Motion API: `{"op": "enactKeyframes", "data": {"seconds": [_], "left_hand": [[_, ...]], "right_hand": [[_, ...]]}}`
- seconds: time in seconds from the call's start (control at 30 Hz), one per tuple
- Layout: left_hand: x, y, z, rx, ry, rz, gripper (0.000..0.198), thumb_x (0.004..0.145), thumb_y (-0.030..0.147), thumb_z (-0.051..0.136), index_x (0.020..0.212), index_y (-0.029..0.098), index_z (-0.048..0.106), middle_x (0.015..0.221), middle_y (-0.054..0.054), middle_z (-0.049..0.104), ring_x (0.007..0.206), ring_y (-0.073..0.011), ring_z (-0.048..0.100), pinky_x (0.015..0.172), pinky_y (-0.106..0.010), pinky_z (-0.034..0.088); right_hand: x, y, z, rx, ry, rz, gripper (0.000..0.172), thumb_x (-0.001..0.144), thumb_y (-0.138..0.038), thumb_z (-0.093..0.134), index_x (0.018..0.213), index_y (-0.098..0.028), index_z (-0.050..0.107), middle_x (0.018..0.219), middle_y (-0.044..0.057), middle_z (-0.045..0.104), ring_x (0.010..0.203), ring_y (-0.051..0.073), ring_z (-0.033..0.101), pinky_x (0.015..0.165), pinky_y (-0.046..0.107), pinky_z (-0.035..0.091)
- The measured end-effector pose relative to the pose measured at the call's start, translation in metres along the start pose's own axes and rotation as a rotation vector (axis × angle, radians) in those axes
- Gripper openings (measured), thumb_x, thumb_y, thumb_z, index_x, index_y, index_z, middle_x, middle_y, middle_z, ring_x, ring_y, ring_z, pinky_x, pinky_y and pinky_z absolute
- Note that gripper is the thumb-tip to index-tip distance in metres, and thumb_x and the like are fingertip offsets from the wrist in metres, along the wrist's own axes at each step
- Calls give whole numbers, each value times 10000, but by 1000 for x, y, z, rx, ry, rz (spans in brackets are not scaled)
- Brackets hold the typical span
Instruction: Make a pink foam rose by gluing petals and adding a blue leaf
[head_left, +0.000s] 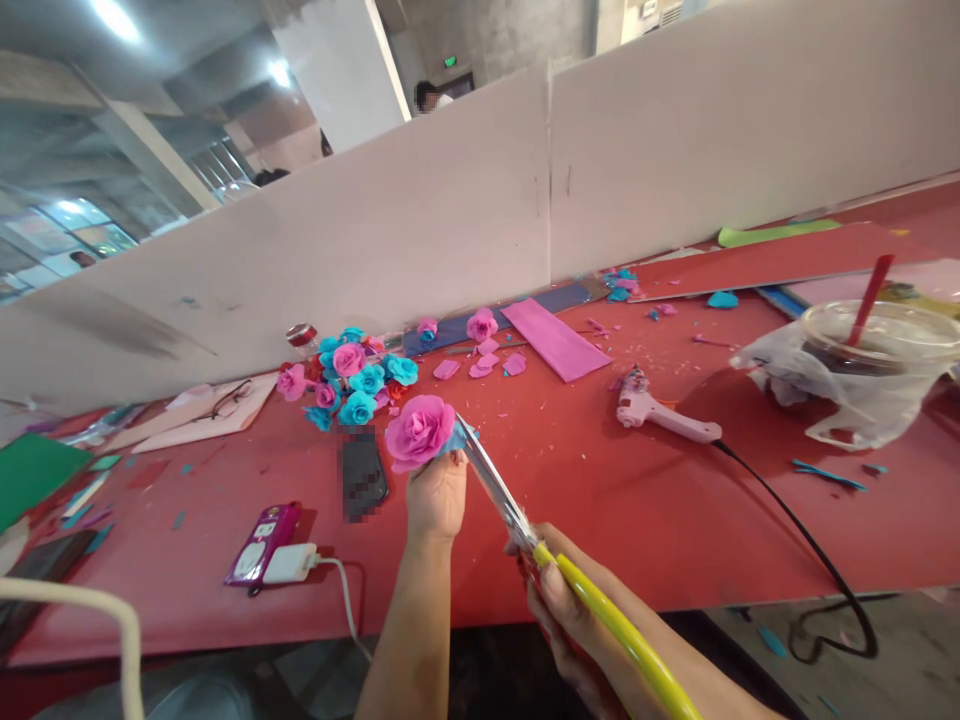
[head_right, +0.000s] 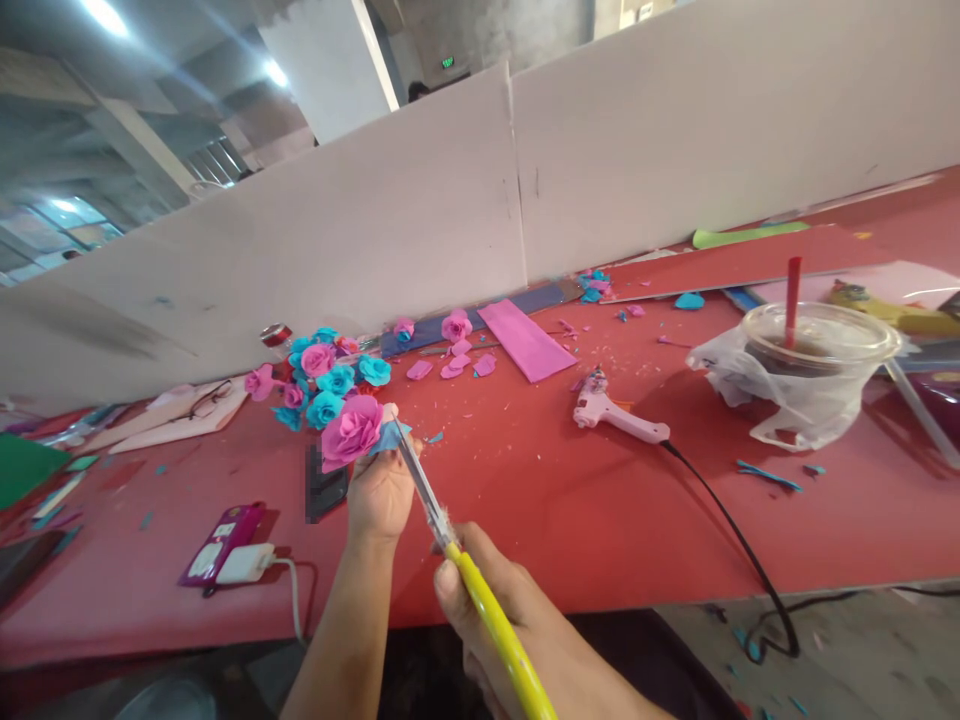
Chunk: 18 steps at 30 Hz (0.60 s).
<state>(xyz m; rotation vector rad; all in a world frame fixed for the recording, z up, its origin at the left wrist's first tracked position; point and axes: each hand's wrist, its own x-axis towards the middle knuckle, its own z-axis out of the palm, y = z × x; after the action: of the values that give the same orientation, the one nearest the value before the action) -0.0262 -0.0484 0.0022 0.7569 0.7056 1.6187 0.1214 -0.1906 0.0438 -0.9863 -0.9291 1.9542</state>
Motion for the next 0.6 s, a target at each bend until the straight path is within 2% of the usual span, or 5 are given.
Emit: {"op": "enactKeyframes", "data": {"seconds": [0.1, 0.2, 0.33, 0.6], "left_hand": [[0, 1, 0, 15, -21, -1, 179, 570, 149, 750, 559, 183, 574, 566, 29, 543, 603, -102, 500, 642, -286, 444], [1, 2, 1, 16, -32, -9, 166, 584, 127, 730, 581, 178, 572, 625, 22, 574, 641, -105, 514, 652, -283, 440], [2, 3, 4, 14, -44, -4, 151, 581, 118, 729, 615, 183, 597, 669, 22, 583, 596, -87, 476, 607, -262, 403], [2, 4, 5, -6, -88, -12, 154, 574, 162, 750, 626, 196, 609, 609, 32, 508, 570, -85, 415, 591, -265, 368]], "right_hand": [[-2, -9, -2, -38, -54, 28, 565, 753, -718, 463, 1019, -220, 441, 606, -85, 379, 378, 11, 269, 326, 126, 218], [-4, -16, -4, -118, -40, 39, 511, 778, -699, 449, 972, -226, 438, 579, -89, 349, 393, 23, 264, 333, 132, 203], [-7, -24, -6, -213, -40, -1, 451, 818, -670, 413, 909, -229, 431, 535, -93, 327, 387, 34, 280, 343, 152, 200], [-4, -23, -10, -247, -13, -81, 430, 801, -650, 478, 829, -222, 452, 507, -92, 260, 392, 38, 230, 357, 184, 161]]}}
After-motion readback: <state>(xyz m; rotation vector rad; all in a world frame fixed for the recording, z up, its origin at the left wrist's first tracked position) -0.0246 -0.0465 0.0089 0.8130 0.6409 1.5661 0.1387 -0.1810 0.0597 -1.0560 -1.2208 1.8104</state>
